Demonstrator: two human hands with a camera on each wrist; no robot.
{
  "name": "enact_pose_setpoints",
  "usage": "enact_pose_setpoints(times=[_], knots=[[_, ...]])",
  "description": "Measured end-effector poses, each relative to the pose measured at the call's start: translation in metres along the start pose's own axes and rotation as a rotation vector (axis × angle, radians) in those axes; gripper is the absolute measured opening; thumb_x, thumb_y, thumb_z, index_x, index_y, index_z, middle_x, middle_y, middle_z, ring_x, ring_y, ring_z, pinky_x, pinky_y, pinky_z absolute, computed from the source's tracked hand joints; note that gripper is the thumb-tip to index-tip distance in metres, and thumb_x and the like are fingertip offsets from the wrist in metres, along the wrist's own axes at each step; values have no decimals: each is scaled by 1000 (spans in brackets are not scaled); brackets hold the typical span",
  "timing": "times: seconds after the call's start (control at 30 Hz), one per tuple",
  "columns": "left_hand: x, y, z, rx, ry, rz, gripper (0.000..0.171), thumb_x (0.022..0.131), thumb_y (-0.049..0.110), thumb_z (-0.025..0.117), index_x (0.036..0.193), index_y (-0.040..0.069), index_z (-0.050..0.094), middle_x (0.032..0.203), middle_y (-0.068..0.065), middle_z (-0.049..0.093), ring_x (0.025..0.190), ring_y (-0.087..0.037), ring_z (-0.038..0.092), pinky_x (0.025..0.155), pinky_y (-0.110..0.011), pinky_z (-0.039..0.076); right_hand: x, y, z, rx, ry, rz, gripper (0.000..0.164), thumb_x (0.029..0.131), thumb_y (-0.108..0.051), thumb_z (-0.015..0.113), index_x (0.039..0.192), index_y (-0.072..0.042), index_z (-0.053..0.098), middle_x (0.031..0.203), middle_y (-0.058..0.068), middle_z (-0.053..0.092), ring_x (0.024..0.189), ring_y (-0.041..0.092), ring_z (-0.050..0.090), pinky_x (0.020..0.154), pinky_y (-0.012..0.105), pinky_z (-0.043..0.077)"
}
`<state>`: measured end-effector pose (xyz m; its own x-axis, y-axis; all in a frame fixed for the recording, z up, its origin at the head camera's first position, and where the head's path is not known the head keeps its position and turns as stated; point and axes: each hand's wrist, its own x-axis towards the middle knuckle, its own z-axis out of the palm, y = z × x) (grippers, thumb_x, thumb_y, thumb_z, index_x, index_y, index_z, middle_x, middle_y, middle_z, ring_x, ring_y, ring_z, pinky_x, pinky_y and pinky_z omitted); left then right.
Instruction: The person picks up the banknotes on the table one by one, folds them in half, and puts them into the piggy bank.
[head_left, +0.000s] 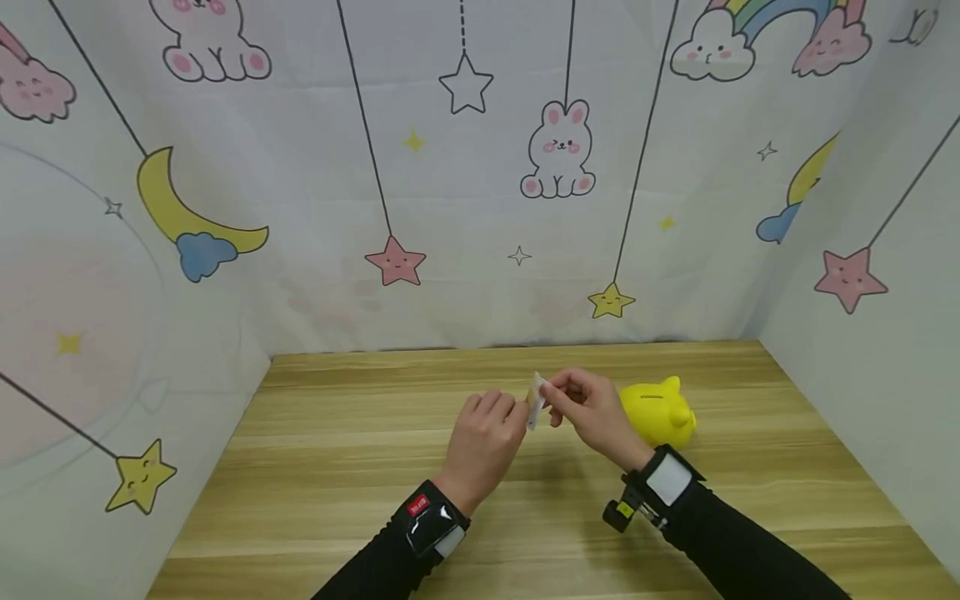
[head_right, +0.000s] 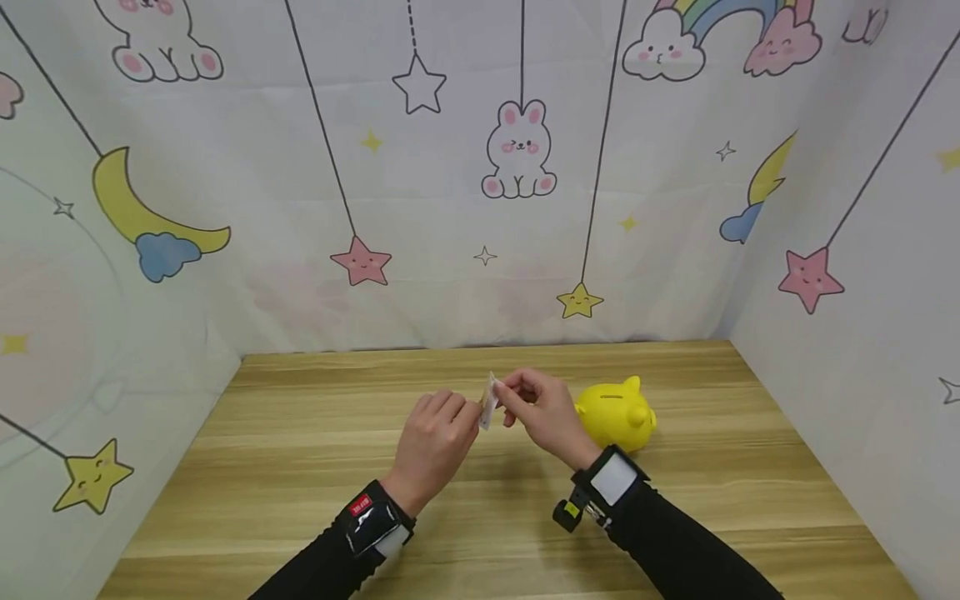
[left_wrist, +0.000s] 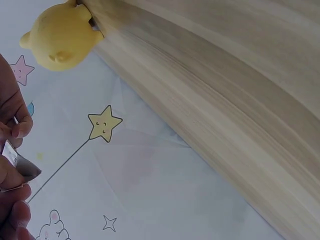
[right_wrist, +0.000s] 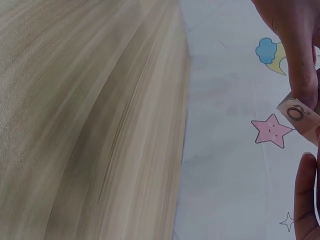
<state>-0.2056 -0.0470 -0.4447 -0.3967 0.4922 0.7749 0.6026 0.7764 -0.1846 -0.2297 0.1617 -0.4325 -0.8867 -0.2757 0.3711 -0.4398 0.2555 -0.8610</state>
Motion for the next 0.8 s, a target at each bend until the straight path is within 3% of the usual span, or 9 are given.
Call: enact_pose_setpoints(times=[0.5, 0.8], knots=[[2, -2, -2, 17, -48, 34, 24, 83, 15, 94, 99, 10, 77, 84, -3, 70, 83, -19, 66, 68, -29, 53, -2, -1, -3, -15, -18, -30, 12, 108, -10, 64, 106, -5, 75, 88, 6, 76, 64, 19, 68, 56, 30, 54], [2, -2, -2, 45, -54, 76, 16, 90, 13, 88, 100, 9, 76, 82, -3, 68, 78, -18, 62, 67, -27, 50, -3, -5, -6, -55, -25, -39, 22, 112, -13, 57, 108, -6, 77, 93, 6, 78, 64, 17, 71, 66, 30, 57]])
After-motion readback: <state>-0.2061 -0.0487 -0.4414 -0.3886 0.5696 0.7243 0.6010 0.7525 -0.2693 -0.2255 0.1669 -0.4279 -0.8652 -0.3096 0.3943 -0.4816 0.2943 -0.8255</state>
